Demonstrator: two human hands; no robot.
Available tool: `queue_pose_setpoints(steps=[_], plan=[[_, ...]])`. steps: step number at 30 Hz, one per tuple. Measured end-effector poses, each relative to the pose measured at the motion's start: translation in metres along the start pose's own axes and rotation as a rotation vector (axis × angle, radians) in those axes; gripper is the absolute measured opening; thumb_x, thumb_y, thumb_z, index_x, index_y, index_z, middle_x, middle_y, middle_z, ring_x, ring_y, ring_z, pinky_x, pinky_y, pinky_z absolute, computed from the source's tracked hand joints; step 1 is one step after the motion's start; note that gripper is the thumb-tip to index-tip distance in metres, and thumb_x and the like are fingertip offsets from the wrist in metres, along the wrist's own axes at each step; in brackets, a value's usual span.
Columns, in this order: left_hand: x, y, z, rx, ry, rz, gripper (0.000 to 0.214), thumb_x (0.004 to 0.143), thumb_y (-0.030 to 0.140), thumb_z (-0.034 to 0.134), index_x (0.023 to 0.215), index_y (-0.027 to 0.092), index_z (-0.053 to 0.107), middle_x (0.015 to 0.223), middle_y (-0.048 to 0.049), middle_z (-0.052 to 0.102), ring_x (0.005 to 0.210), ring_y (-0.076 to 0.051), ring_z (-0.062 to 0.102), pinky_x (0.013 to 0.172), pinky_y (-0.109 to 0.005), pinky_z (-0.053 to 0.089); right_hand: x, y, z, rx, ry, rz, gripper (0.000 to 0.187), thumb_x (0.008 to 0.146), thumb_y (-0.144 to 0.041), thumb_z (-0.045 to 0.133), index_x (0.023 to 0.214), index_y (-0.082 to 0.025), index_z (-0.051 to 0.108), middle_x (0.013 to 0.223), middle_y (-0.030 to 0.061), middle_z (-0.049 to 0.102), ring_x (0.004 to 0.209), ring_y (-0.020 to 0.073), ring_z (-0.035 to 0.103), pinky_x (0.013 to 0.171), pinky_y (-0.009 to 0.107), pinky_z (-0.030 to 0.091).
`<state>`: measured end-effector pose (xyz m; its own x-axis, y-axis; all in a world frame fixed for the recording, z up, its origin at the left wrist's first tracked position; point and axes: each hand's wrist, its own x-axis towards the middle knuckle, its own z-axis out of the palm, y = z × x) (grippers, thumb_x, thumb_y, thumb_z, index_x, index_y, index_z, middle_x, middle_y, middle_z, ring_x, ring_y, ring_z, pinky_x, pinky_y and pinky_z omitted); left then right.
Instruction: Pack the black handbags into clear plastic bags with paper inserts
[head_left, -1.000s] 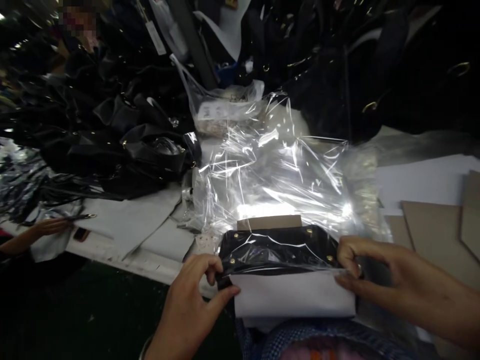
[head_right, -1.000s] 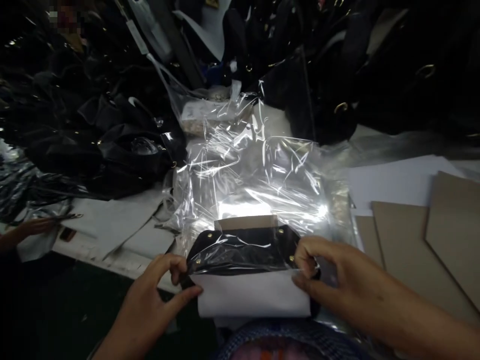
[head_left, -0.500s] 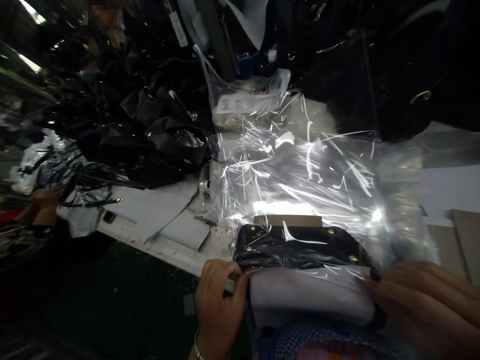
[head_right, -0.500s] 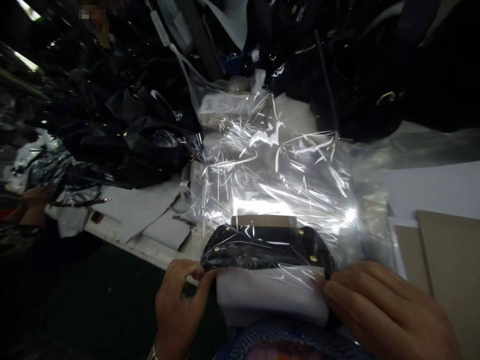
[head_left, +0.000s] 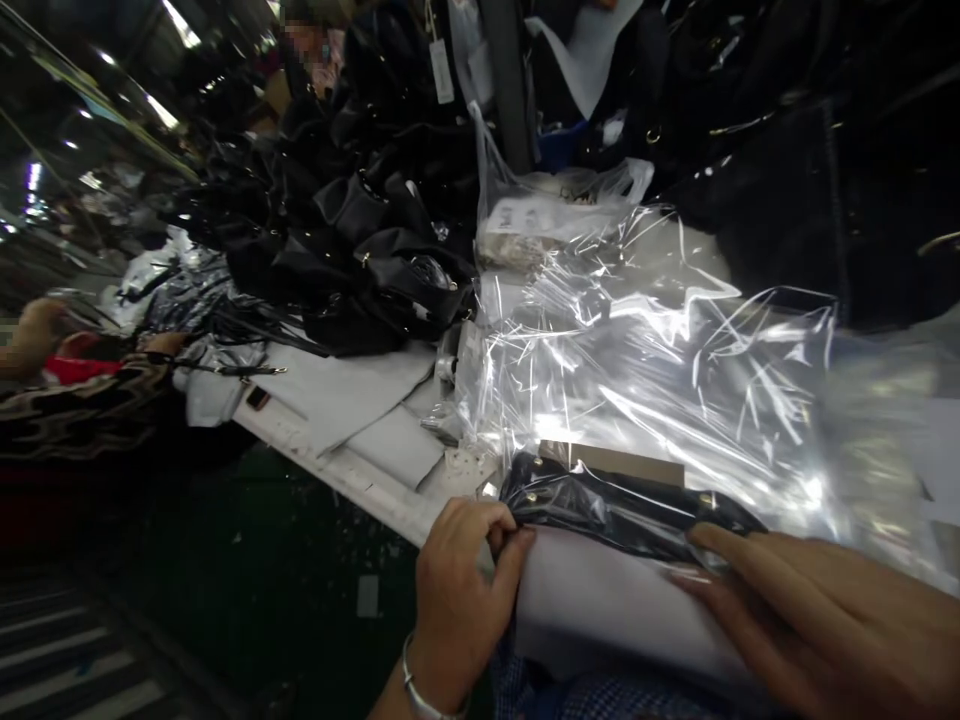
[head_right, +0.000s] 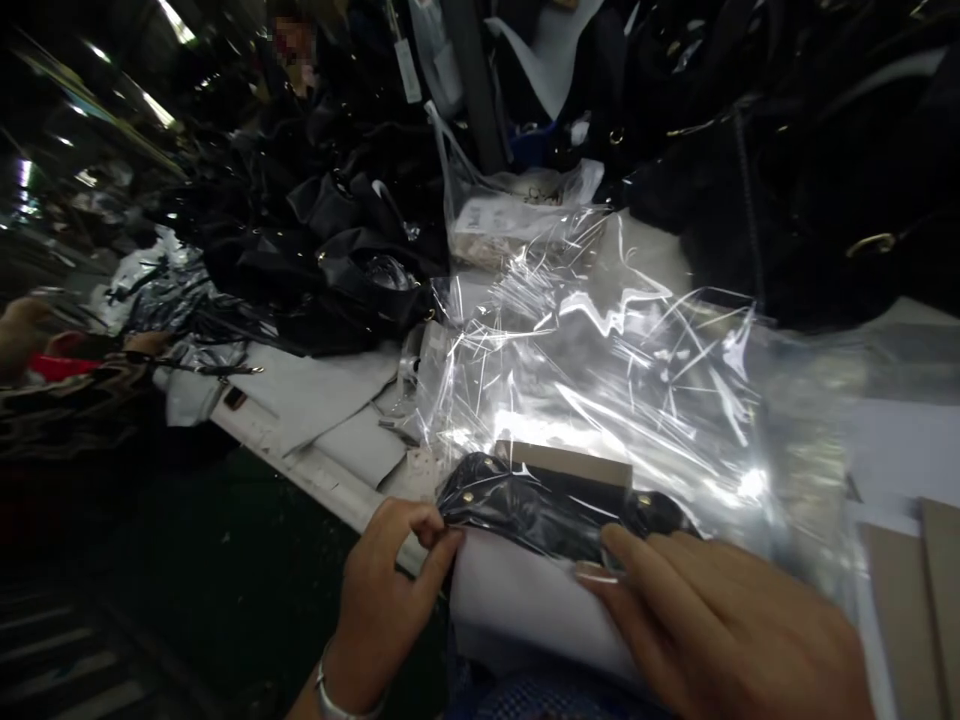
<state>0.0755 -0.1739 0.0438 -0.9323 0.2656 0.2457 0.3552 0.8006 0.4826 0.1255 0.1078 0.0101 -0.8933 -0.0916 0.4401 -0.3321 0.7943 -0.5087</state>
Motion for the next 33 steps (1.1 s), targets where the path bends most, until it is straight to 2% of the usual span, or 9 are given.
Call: queue_pose_setpoints(steps=[3,6,11,19,22,24,27,30,33], plan=[[0.004,0.003,-0.004,-0.057,-0.064,-0.087,0.011,0.088,0.018,0.066,0.087,0.021,0.055,0.075,0.0014,0.053,0.073,-0.017,0.053,0.068,-0.030,0.041,0.022,-0.009,0.000,-0.210,0.017,-0.180,0.027,0.098,-0.041,0.052,0.109,-0.023,0.068,0.083,0.0039,0.073,0.064,0.0210,0.059,0.058,0.035,0.035],[0.004,0.004,-0.006,-0.096,-0.088,-0.100,0.012,0.087,0.023,0.068,0.091,0.021,0.057,0.076,0.0013,0.053,0.074,-0.017,0.053,0.070,-0.031,0.041,0.042,-0.017,0.002,-0.229,-0.045,-0.270,0.025,0.102,-0.034,0.045,0.111,-0.023,0.066,0.093,0.0033,0.074,0.068,0.0198,0.061,0.061,0.035,0.037],[0.003,0.006,-0.004,-0.087,-0.055,-0.127,0.025,0.081,0.033,0.078,0.088,0.021,0.057,0.074,0.0020,0.052,0.071,-0.018,0.051,0.067,-0.032,0.039,0.072,-0.031,0.010,-0.235,-0.097,-0.430,0.035,0.104,-0.027,0.036,0.103,-0.021,0.070,0.081,0.0010,0.073,0.056,0.0158,0.059,0.054,0.034,0.038],[0.006,0.007,0.001,0.074,-0.023,-0.074,0.033,0.083,0.046,0.076,0.094,0.021,0.059,0.075,0.0017,0.056,0.072,-0.020,0.054,0.067,-0.034,0.040,0.093,-0.047,0.025,-0.186,-0.112,-0.362,0.033,0.100,-0.035,0.042,0.096,-0.023,0.072,0.078,0.0020,0.071,0.051,0.0178,0.057,0.047,0.036,0.034],[0.007,0.007,0.003,0.117,-0.013,-0.059,0.032,0.085,0.048,0.073,0.096,0.021,0.058,0.077,0.0005,0.059,0.074,-0.020,0.057,0.066,-0.033,0.041,0.095,-0.051,0.027,-0.112,-0.072,-0.387,0.025,0.098,-0.032,0.050,0.090,-0.022,0.071,0.065,0.0005,0.064,0.048,0.0166,0.051,0.048,0.036,0.029],[0.005,0.006,0.005,0.124,0.004,-0.044,0.032,0.088,0.049,0.069,0.098,0.020,0.059,0.078,-0.0003,0.061,0.075,-0.020,0.060,0.065,-0.032,0.043,0.093,-0.051,0.024,-0.052,-0.047,-0.479,0.019,0.097,-0.022,0.052,0.089,-0.019,0.069,0.059,-0.0009,0.059,0.048,0.0154,0.048,0.049,0.035,0.029],[-0.002,0.002,0.011,0.136,0.090,-0.011,0.032,0.093,0.051,0.062,0.100,0.020,0.059,0.072,0.0011,0.059,0.065,-0.017,0.059,0.060,-0.029,0.043,0.083,-0.045,0.014,0.038,-0.083,-0.671,0.029,0.101,-0.014,0.038,0.103,-0.014,0.068,0.065,0.0013,0.063,0.055,0.0153,0.052,0.054,0.034,0.037],[-0.010,-0.005,0.018,0.161,0.214,0.093,0.018,0.096,0.035,0.063,0.098,0.018,0.059,0.068,0.0018,0.059,0.062,-0.015,0.058,0.061,-0.027,0.046,0.060,-0.031,0.000,0.025,-0.158,-0.723,0.036,0.104,-0.022,0.035,0.119,-0.012,0.066,0.082,0.0053,0.071,0.070,0.0177,0.061,0.066,0.035,0.048],[-0.016,-0.015,0.021,0.183,0.308,0.277,0.012,0.091,0.014,0.068,0.098,0.015,0.058,0.073,-0.0018,0.064,0.067,-0.015,0.062,0.067,-0.027,0.050,0.026,-0.014,-0.017,-0.029,-0.198,-0.628,0.034,0.101,-0.027,0.046,0.127,-0.016,0.066,0.099,0.0046,0.074,0.090,0.0209,0.066,0.087,0.037,0.053]])
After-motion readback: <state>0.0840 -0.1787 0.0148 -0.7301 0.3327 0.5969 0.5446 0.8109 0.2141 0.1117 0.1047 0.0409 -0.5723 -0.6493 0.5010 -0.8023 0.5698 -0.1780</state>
